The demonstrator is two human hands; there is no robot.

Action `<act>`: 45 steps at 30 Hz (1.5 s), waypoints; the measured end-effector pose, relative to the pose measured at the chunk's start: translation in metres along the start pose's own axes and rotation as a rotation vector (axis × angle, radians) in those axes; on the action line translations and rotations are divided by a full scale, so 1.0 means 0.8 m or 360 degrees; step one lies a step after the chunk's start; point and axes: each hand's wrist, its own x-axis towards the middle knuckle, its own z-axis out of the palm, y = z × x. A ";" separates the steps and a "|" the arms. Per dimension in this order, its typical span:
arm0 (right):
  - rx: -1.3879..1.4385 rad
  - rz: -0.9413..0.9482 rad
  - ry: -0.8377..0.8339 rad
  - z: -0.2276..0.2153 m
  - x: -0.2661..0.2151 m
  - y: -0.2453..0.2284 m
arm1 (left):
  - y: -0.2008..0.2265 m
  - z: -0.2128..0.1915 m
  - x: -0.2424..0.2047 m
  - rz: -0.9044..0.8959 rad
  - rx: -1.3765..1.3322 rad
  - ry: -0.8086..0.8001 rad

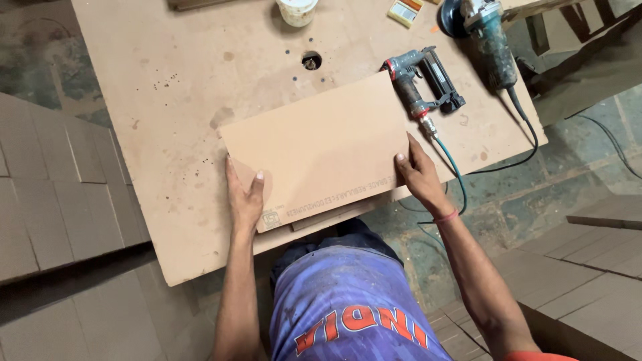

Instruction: The person applies glue to the edges of a wooden box frame using a small stick, then places a flat wooden panel on top. They use a pneumatic nail gun to fasten the panel to the frame, securing the box structure. The process is repeated for a second box.

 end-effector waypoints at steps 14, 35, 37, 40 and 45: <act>-0.0564 -0.0348 -0.0017 -0.059 -0.037 0.013 | 0.028 -0.043 -0.061 0.0101 -0.0050 -0.0282; -0.0791 -0.0657 0.0143 -0.053 -0.056 0.063 | -0.036 -0.051 -0.130 0.0597 0.0660 -0.0067; -0.0471 -0.0485 0.0056 -0.062 -0.057 0.065 | -0.050 -0.056 -0.132 0.0621 0.0591 -0.0091; 0.0262 -0.0182 -0.0113 -0.070 -0.038 0.068 | -0.072 -0.050 -0.122 -0.0033 -0.0617 -0.0110; 0.0820 0.0075 -0.0434 -0.029 -0.018 0.080 | -0.102 -0.014 -0.103 -0.0067 -0.0705 -0.0223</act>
